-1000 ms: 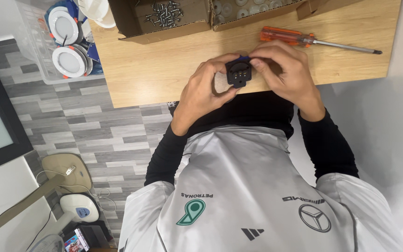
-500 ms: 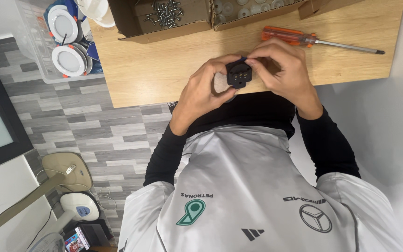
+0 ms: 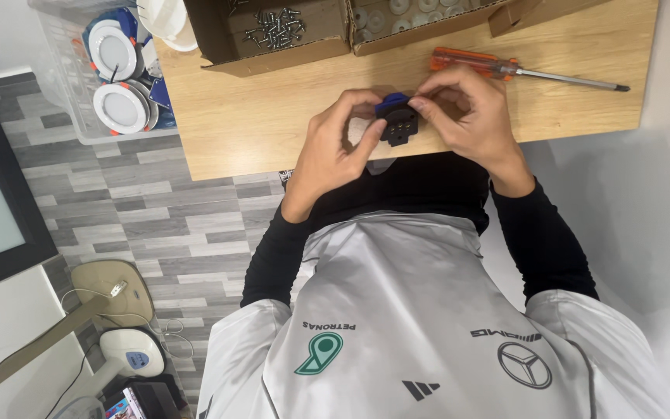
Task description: The person assembles a small electrical component by inserting a white plastic piece into a blue housing. They use an orange screwdriver to tighten screws into the housing, securing the parts together. The person then places the assembled unit into a clear plastic bin and picks up another blue component to repeat the process.
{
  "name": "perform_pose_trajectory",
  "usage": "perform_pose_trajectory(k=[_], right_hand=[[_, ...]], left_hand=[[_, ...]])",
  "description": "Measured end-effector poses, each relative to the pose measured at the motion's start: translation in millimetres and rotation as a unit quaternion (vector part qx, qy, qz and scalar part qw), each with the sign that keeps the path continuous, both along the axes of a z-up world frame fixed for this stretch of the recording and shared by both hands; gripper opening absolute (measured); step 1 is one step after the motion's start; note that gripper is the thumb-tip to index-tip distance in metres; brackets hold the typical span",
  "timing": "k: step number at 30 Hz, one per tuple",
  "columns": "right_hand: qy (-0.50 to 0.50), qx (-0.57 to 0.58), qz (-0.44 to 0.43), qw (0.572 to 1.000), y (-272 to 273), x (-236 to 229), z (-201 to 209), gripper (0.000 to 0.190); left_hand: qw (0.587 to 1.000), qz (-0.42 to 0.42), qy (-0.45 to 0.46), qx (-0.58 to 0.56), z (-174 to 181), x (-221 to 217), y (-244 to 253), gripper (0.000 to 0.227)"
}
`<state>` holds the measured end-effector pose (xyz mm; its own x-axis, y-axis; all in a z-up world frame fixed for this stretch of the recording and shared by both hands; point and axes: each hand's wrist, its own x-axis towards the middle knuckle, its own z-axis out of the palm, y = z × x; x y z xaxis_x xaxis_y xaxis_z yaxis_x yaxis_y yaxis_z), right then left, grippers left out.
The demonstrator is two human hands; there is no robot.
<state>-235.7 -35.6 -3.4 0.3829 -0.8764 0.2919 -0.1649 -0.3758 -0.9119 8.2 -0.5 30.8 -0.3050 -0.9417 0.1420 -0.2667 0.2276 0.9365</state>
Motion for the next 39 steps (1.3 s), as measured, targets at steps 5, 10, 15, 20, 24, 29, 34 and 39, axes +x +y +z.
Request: perform_pose_trajectory(k=[5, 10, 15, 20, 24, 29, 34, 39], right_hand=[[-0.018, -0.005, 0.005, 1.0, 0, -1, -3, 0.018], [-0.013, -0.011, 0.004, 1.0, 0, -2, -1, 0.017], [-0.01, -0.007, -0.002, 1.0, 1, -2, -3, 0.016], [-0.007, -0.008, -0.003, 1.0, 0, -3, -2, 0.014], [-0.002, -0.033, 0.009, 0.999, -1, -5, 1, 0.01], [0.004, 0.095, 0.085, 0.992, 0, -7, 8, 0.043], [-0.004, 0.087, 0.08, 0.993, -1, -8, 11, 0.041], [-0.053, 0.098, 0.093, 0.989, 0, -7, 11, 0.037]], left_hand=[[0.999, 0.017, 0.001, 0.036, 5, 0, -3, 0.018], [0.999, 0.022, -0.012, 0.049, 4, 1, -5, 0.017], [0.998, 0.027, 0.009, 0.055, 2, 1, -8, 0.012], [0.998, 0.047, 0.012, 0.042, -3, -3, -10, 0.005], [0.997, 0.065, 0.038, 0.033, -16, -4, -11, 0.006], [0.992, 0.11, 0.059, 0.033, -20, -6, -11, 0.005], [0.991, 0.117, 0.063, 0.024, -23, -10, -9, 0.008], [0.993, 0.072, 0.095, 0.0, -23, -9, -6, 0.016]])
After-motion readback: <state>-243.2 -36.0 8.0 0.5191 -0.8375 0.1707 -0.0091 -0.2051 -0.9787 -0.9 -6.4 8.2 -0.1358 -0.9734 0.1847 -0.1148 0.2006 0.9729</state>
